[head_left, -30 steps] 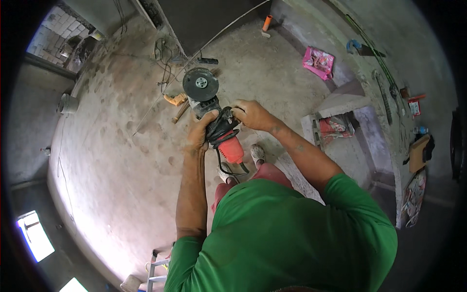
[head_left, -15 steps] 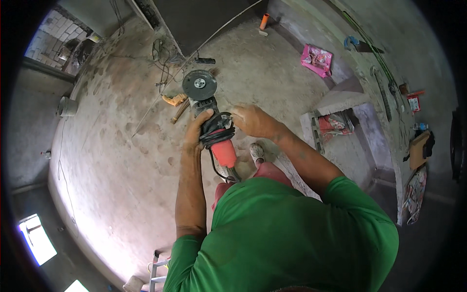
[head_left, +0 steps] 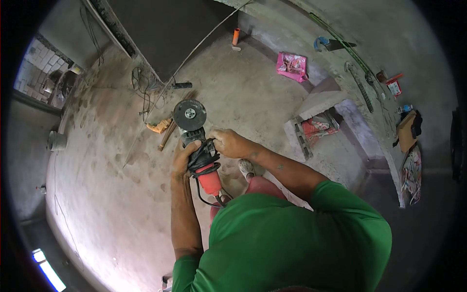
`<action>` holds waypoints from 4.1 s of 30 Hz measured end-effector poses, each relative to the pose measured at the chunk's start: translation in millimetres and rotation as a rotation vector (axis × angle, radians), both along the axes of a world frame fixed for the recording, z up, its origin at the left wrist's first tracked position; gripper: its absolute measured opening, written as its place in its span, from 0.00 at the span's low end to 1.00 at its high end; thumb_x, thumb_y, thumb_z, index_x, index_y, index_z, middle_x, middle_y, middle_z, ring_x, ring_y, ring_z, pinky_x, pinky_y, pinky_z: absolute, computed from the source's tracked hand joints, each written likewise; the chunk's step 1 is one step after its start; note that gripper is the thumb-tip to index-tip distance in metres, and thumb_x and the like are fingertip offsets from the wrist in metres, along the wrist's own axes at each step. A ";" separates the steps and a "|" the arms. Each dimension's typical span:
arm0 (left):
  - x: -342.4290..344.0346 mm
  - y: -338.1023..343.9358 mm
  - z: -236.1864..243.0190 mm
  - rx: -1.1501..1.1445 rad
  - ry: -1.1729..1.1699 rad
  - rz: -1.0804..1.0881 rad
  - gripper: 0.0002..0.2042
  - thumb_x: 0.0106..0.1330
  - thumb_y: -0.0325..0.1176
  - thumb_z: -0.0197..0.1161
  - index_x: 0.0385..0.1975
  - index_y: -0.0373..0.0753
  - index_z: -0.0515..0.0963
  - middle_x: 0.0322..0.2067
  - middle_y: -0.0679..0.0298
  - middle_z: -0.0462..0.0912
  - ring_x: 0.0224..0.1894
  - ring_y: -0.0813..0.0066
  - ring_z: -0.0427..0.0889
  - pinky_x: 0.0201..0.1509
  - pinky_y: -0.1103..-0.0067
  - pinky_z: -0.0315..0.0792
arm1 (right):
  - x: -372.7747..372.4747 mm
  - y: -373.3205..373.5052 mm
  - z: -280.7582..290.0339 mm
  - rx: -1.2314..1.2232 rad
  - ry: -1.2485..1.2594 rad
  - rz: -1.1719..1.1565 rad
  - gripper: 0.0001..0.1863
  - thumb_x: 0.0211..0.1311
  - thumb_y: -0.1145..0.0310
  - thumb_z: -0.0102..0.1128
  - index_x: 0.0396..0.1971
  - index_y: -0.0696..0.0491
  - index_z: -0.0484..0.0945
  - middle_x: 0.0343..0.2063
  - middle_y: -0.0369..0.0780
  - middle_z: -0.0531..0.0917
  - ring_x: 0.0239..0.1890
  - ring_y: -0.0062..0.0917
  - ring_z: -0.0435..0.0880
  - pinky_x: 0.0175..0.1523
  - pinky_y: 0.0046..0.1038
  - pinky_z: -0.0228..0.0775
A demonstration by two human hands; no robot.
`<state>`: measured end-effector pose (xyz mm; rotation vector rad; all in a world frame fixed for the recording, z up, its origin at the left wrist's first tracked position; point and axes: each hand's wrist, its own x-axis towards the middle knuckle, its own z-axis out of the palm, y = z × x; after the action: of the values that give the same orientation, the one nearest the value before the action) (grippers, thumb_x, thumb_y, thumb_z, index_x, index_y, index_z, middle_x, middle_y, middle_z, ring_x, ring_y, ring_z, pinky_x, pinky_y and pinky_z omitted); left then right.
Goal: The person unpacks tools from a box and bag, connects an angle grinder to an electrical cord, and cuts a metal rod with the angle grinder.
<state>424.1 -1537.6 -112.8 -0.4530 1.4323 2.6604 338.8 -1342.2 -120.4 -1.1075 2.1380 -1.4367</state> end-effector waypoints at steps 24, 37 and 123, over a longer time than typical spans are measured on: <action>-21.1 -1.8 3.1 0.854 0.348 0.580 0.13 0.69 0.29 0.62 0.50 0.33 0.79 0.51 0.56 0.84 0.57 0.58 0.81 0.69 0.59 0.69 | 59.4 -10.7 11.2 -0.255 -1.019 0.060 0.29 0.70 0.51 0.62 0.58 0.61 0.74 0.45 0.37 0.83 0.45 0.19 0.80 0.38 0.22 0.74; 0.8 9.6 8.3 0.775 0.327 0.524 0.22 0.67 0.32 0.64 0.60 0.32 0.74 0.56 0.52 0.81 0.60 0.56 0.78 0.71 0.60 0.67 | 39.7 -40.9 -79.2 -0.756 -1.383 0.106 0.18 0.66 0.67 0.65 0.55 0.49 0.76 0.50 0.33 0.82 0.46 0.25 0.82 0.44 0.36 0.77; -126.2 -31.1 -4.1 -0.012 0.164 0.747 0.21 0.63 0.40 0.70 0.50 0.33 0.76 0.44 0.56 0.82 0.44 0.60 0.83 0.53 0.65 0.80 | -130.4 438.8 -88.2 -0.690 -0.814 -1.310 0.11 0.74 0.57 0.56 0.33 0.47 0.78 0.24 0.31 0.76 0.20 0.18 0.71 0.22 0.22 0.63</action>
<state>297.9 -1568.7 -116.9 -0.9522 1.5507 3.3172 208.4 -903.4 -208.6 0.9868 1.6331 -2.5695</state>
